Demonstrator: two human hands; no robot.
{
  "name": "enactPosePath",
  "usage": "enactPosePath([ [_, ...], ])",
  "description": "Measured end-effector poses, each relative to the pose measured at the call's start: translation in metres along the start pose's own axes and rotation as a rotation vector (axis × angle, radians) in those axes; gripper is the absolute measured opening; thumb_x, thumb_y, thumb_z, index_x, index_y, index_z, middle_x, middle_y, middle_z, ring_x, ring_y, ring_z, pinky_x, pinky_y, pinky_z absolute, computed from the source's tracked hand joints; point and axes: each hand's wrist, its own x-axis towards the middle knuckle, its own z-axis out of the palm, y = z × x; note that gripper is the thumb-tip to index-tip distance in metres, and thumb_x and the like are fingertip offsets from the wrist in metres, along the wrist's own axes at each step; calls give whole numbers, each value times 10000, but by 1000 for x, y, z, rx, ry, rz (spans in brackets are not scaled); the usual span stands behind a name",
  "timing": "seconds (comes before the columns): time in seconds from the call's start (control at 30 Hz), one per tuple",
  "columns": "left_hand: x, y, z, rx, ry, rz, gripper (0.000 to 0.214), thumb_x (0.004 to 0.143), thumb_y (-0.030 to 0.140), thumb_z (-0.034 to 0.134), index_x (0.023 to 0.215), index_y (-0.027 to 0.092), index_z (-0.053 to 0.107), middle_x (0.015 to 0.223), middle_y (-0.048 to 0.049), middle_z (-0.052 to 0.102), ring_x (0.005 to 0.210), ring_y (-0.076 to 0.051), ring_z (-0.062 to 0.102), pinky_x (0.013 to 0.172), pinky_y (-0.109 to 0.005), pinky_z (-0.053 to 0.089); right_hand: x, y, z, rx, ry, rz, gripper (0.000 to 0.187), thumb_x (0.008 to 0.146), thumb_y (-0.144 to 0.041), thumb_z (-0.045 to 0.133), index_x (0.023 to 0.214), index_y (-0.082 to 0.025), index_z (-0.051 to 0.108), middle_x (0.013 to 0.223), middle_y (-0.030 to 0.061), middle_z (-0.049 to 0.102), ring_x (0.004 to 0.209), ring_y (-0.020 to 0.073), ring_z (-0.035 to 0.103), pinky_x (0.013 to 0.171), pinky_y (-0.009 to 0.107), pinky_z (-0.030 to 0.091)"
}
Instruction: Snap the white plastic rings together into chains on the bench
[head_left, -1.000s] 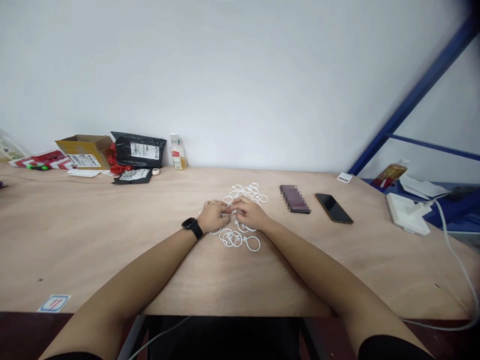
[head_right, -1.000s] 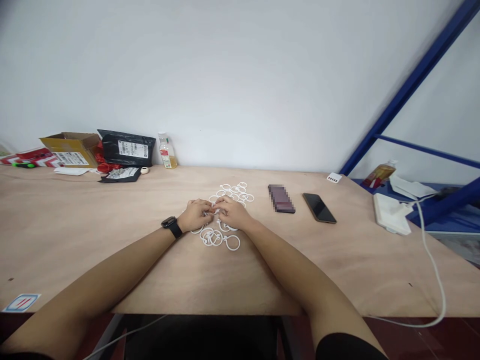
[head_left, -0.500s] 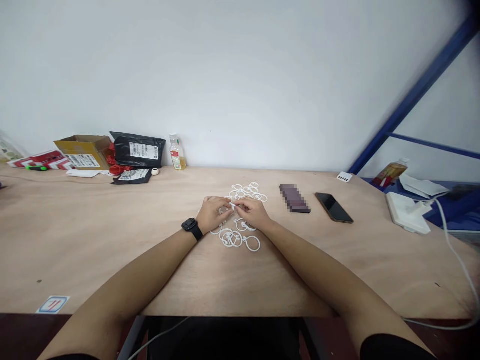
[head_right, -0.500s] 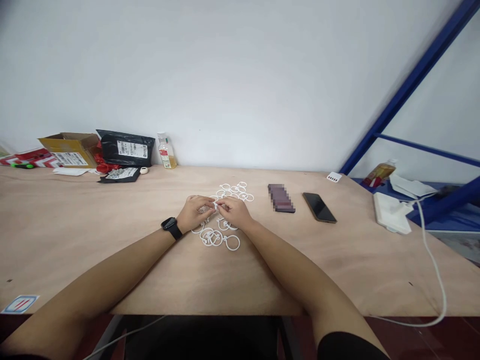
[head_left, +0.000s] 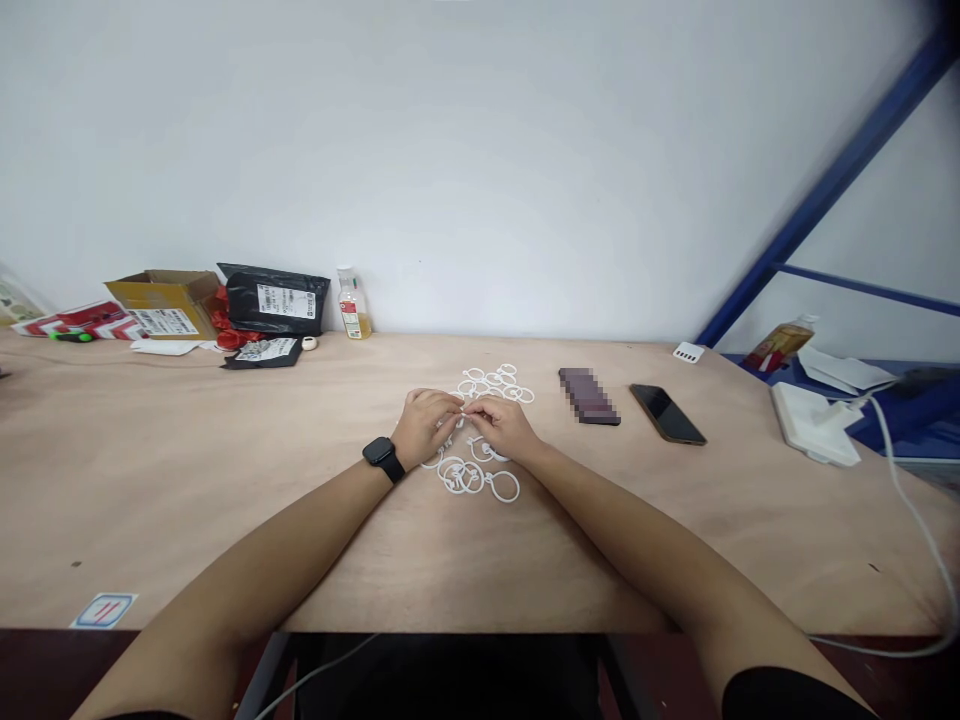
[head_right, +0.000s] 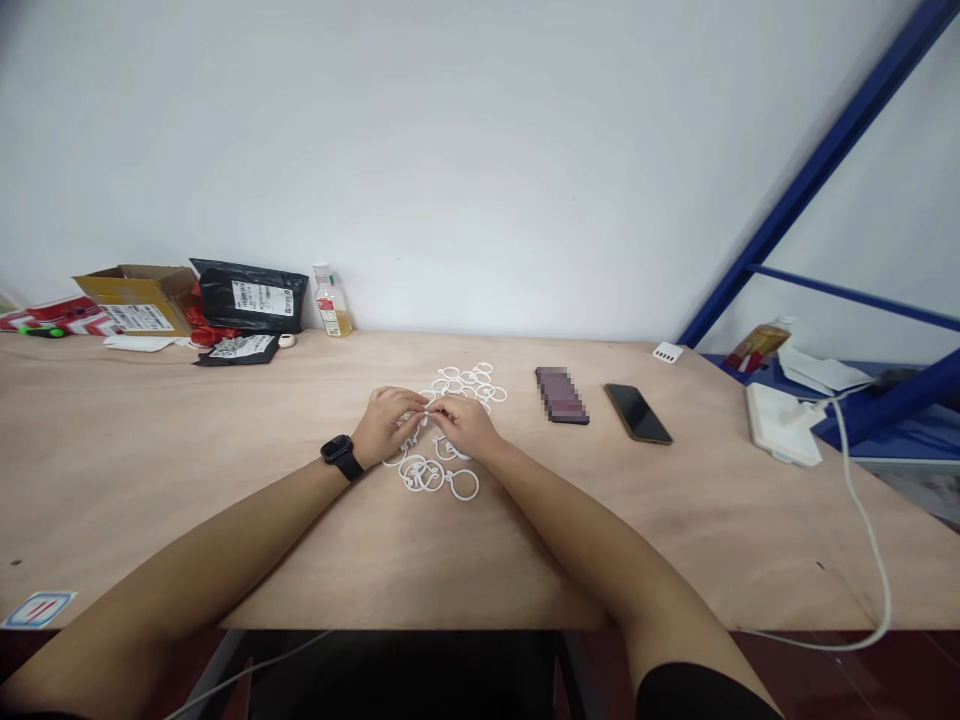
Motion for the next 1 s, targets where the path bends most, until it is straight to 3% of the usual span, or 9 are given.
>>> enactPosePath([
  [0.2, -1, -4, 3, 17, 38, -96, 177, 914, 327, 546, 1021, 224, 641, 1089, -50, 695, 1053, -203, 593, 958, -403, 360, 0, 8, 1, -150, 166, 41, 137, 889, -199, 564, 938, -221, 690, 880, 41, 697, 844, 186, 639, 784, 307, 495],
  [0.33, 0, -1, 3, -7, -79, -55, 150, 887, 321, 560, 918, 231, 677, 1009, -23, 713, 997, -188, 602, 963, -397, 340, 1, 19, -7, -244, 246, 143, 196, 829, -125, 543, 932, -203, 691, 968, 54, 670, 824, 177, 619, 756, 294, 496],
  [0.47, 2, 6, 2, -1, -193, -5, 164, 882, 336, 561, 871, 245, 697, 983, -10, 725, 1007, -193, 593, 995, -418, 280, 1, 25, -10, -240, 260, 193, 257, 794, -85, 498, 918, -203, 690, 961, 43, 651, 731, 156, 589, 706, 285, 494],
  [0.7, 2, 9, 4, 26, -348, 121, 243, 913, 347, 535, 1105, 286, 671, 1094, -35, 706, 1052, -210, 567, 981, -419, 263, 1, 21, -6, -194, 210, 79, 289, 813, -56, 465, 897, -213, 692, 928, 41, 645, 864, 174, 615, 778, 293, 496],
  [1.0, 0, 7, 7, -56, -351, 48, 126, 838, 216, 589, 878, 251, 703, 895, 2, 722, 913, -173, 613, 953, -379, 331, 0, 22, -5, -171, 179, 25, 271, 805, -58, 483, 865, -213, 696, 898, 45, 651, 850, 173, 623, 759, 299, 501],
])
